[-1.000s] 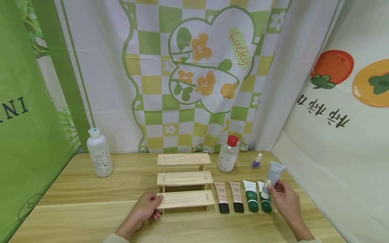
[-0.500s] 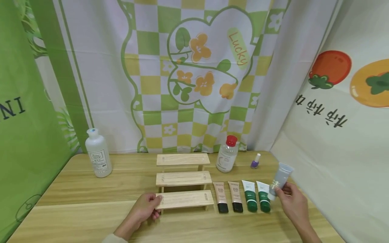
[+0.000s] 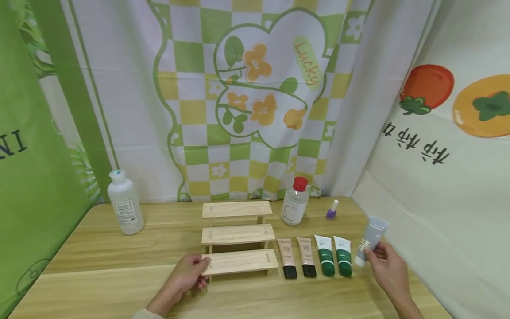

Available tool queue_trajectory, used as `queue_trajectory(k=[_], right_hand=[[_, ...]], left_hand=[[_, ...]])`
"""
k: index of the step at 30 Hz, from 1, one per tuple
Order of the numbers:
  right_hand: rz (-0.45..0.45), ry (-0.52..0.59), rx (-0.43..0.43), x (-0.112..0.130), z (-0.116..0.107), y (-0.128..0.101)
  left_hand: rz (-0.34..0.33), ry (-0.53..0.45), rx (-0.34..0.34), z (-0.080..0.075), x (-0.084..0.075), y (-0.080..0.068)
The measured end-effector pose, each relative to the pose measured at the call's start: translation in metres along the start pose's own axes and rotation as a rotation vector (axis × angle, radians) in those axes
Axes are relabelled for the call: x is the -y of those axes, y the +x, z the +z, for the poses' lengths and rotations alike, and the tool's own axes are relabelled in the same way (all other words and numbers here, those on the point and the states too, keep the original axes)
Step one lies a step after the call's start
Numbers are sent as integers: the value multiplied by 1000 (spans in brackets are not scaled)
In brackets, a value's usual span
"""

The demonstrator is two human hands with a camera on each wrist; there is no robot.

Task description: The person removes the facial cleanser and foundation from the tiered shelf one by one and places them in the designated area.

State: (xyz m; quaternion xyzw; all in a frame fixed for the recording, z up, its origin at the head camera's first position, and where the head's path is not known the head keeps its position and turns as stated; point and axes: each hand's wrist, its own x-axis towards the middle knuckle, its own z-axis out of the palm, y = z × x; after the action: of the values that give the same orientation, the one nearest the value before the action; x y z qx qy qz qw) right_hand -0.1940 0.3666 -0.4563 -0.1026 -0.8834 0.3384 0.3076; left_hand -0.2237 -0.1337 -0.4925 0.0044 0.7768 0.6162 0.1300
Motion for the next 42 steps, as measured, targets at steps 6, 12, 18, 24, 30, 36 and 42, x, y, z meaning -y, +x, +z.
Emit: queue_trajectory(k=[6, 12, 18, 24, 30, 36, 42], right_hand=[[4, -22, 14, -4, -2, 0], [36, -79, 84, -10, -5, 0], [84, -113, 175, -11, -5, 4], [111, -135, 251, -18, -4, 6], [137, -146, 315, -24, -3, 11], [167, -162, 401, -26, -4, 19], [165, -173, 436, -29, -1, 26]], left_hand=[[4, 4, -6, -1, -1, 0], [10, -2, 3, 1, -2, -1], [10, -6, 9, 1, -1, -1], [11, -2, 2, 1, -1, 0], [12, -5, -10, 1, -1, 1], [7, -7, -4, 1, -1, -1], [12, -7, 1, 1, -3, 0]])
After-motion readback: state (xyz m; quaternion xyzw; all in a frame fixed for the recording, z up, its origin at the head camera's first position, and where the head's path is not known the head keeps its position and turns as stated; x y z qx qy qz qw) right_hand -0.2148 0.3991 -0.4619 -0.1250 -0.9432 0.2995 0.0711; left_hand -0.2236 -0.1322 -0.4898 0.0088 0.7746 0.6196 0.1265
